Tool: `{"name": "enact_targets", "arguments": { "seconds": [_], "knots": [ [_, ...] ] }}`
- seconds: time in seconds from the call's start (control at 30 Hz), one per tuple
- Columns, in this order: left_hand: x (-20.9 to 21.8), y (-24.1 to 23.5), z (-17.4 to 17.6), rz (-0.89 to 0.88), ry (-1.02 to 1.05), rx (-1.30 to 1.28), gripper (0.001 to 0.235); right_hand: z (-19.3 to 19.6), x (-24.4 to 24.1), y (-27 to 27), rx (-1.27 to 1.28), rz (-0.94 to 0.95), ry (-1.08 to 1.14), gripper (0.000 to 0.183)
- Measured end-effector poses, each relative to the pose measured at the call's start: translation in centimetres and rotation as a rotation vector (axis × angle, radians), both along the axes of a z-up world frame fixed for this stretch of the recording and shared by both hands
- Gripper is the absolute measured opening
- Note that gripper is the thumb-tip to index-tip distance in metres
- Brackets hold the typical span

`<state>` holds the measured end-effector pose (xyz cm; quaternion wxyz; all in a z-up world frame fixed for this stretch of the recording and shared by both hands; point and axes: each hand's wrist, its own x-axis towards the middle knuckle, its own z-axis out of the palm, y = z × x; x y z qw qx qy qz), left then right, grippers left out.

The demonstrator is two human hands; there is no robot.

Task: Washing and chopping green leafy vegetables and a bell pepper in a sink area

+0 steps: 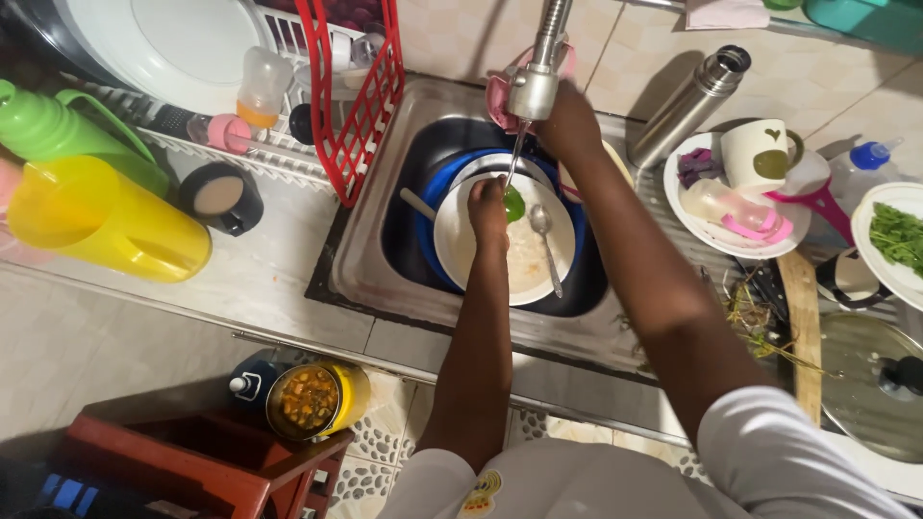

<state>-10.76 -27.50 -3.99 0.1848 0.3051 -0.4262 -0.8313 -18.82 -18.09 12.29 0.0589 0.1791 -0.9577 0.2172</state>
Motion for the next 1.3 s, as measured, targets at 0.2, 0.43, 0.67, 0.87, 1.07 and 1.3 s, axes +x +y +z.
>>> {"name": "enact_targets", "arguments": {
  "seconds": [0.2,0.43,0.67,0.87,1.07,1.3],
  "knots": [
    [2.1,0.2,4.0,-0.240,0.134,-0.370,0.028,1.4,-5.2,-4.5,-1.897,-0.042,-0.640,0.026],
    [1.3,-1.0,2.7,-0.105,-0.101,0.284,0.033,-0.5,-9.9,-0.4,-0.497,-0.315,-0.041,0.029],
    [-0.1,-1.4,1.2,-0.087,0.063,0.701,0.037,-0.9,10.3,4.7,-0.329,-0.048,-0.109,0.048],
    [-0.9,0.2,-1.6,-0.504,0.110,0.554,0.049,-4.5,23.6,12.4,-0.313,-0.135,-0.189,0.029],
    [0.9,4.8,0.0,-0.453,0.309,0.339,0.022,-5.4,32.1,24.6,-0.134,-0.437,-0.055,0.031],
    [5.5,12.2,5.1,-0.486,0.572,-0.894,0.082,-8.3,37.9,31.0,0.059,-0.601,-0.163,0.050]
  ]
}}
